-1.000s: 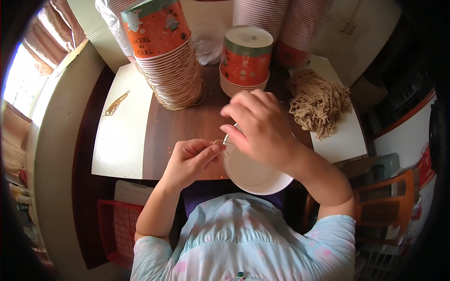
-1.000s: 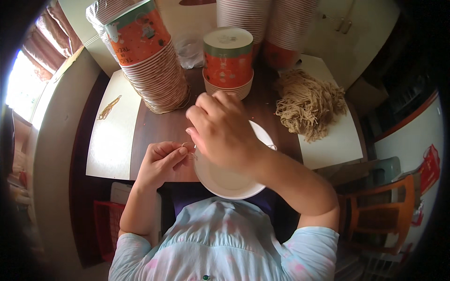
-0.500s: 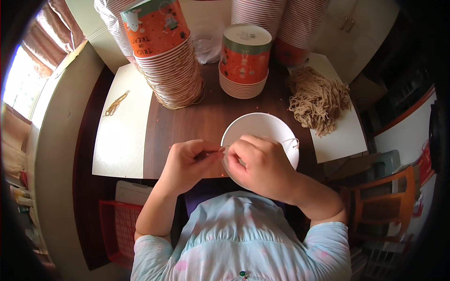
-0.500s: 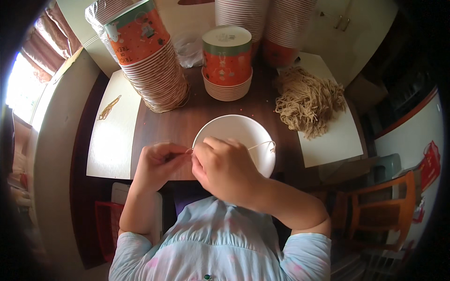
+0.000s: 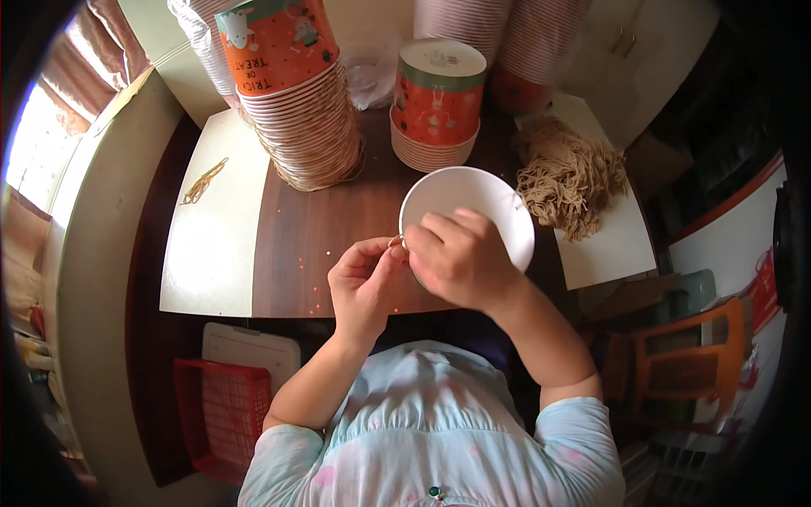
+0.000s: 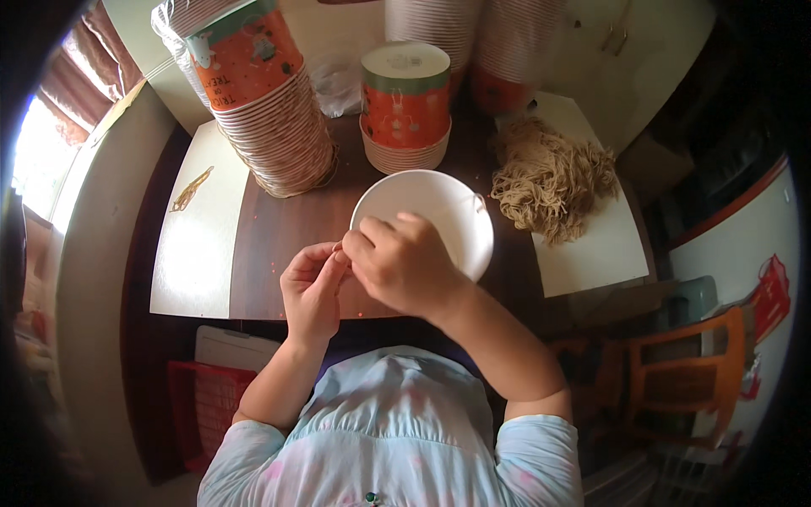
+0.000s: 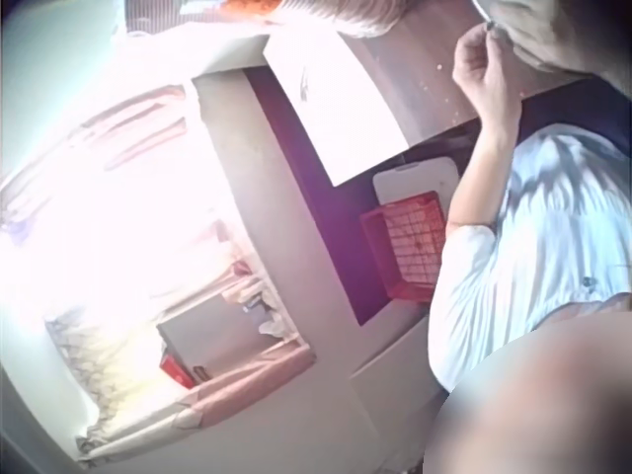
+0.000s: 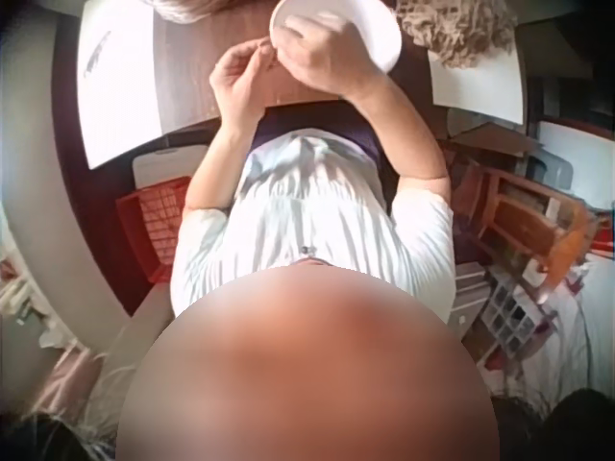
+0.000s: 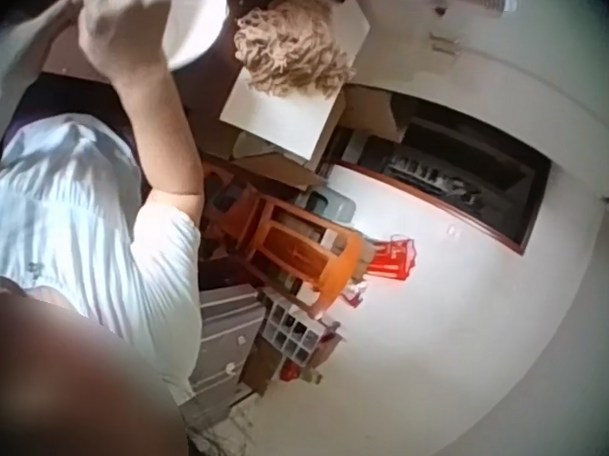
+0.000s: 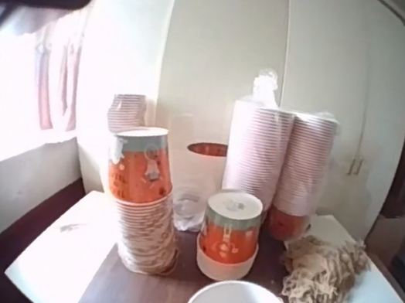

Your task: Attaching elastic strings to paper buckets for carrying.

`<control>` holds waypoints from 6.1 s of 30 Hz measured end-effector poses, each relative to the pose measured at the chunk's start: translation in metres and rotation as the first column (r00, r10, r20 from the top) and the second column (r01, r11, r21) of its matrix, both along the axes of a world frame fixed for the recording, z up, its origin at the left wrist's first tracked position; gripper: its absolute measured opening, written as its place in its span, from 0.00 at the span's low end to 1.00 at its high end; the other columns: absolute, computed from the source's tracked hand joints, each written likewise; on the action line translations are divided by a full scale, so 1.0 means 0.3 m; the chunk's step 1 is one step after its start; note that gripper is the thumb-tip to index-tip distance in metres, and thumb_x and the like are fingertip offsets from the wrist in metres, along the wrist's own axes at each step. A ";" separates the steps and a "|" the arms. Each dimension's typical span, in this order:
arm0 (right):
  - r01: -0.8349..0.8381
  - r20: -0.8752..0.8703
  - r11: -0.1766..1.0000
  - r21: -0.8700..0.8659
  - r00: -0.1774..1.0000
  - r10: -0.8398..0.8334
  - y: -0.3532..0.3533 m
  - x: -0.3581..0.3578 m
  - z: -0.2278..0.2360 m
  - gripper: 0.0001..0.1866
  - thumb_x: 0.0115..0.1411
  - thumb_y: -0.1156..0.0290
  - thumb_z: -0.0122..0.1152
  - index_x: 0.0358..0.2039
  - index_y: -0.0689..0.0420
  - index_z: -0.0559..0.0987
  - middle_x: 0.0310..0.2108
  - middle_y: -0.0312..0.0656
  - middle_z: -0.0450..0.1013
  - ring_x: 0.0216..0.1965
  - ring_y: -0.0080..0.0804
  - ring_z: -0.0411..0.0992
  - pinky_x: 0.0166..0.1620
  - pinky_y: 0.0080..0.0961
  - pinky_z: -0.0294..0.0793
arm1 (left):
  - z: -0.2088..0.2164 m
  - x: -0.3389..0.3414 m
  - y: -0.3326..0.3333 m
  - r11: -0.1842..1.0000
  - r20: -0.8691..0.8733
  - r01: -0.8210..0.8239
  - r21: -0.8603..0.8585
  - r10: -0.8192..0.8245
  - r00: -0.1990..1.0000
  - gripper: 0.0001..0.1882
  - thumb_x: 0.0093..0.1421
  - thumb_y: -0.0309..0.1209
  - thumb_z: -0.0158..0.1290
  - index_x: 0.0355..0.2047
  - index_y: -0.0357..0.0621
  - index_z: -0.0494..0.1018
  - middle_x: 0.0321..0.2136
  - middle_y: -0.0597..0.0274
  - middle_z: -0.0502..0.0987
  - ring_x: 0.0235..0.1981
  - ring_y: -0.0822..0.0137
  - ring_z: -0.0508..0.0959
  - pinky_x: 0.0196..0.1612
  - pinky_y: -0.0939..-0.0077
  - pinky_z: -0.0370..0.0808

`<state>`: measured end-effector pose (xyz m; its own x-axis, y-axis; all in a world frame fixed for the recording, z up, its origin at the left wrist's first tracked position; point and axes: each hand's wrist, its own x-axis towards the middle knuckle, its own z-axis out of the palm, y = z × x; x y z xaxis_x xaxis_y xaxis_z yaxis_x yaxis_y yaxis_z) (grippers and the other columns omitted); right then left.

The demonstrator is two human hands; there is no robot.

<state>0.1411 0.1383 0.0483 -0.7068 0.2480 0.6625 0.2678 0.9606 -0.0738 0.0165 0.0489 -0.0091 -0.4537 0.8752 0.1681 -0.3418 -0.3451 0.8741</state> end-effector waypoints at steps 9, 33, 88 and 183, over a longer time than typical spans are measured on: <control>0.070 0.027 0.978 -0.195 0.997 -0.066 -0.077 0.064 0.060 0.07 0.45 0.78 0.64 0.25 0.56 0.74 0.23 0.40 0.67 0.24 0.39 0.69 0.27 0.34 0.70 | 0.040 0.009 -0.017 0.997 -0.291 -0.034 -0.067 0.013 0.957 0.06 0.60 0.20 0.53 0.38 0.31 0.75 0.33 0.62 0.79 0.34 0.76 0.77 0.40 0.84 0.74; -0.324 -0.444 0.408 -0.854 0.861 -0.247 -0.160 -0.014 -0.240 0.09 0.55 0.83 0.55 0.37 0.64 0.79 0.37 0.44 0.76 0.36 0.29 0.76 0.40 0.22 0.75 | -0.052 -0.003 -0.054 0.988 -0.059 -0.042 -0.145 0.034 0.998 0.06 0.58 0.20 0.55 0.35 0.31 0.74 0.31 0.58 0.80 0.32 0.74 0.78 0.36 0.83 0.76; -0.653 -0.415 -0.444 -0.614 0.745 -0.522 -0.154 -0.058 -0.284 0.08 0.58 0.69 0.56 0.38 0.52 0.79 0.35 0.30 0.77 0.35 0.14 0.71 0.36 0.12 0.63 | -0.045 -0.054 -0.054 0.991 -0.328 -0.077 -0.106 0.038 0.944 0.08 0.60 0.19 0.53 0.39 0.29 0.75 0.35 0.57 0.79 0.36 0.72 0.79 0.40 0.81 0.76; -0.584 -0.542 0.029 -0.811 0.732 -0.413 -0.145 -0.074 -0.285 0.04 0.58 0.75 0.57 0.34 0.61 0.76 0.29 0.30 0.72 0.28 0.10 0.66 0.31 0.10 0.67 | 0.054 -0.142 -0.066 0.967 -0.929 -0.147 0.208 0.242 0.279 0.12 0.35 0.19 0.56 0.25 0.43 0.75 0.26 0.56 0.69 0.26 0.62 0.72 0.27 0.71 0.71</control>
<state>0.1190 0.0948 -0.0372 -0.4297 0.9022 0.0359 -0.3906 -0.1498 -0.9083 -0.0262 0.0290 0.0071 -0.0957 0.7495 0.6551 0.7846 -0.3481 0.5130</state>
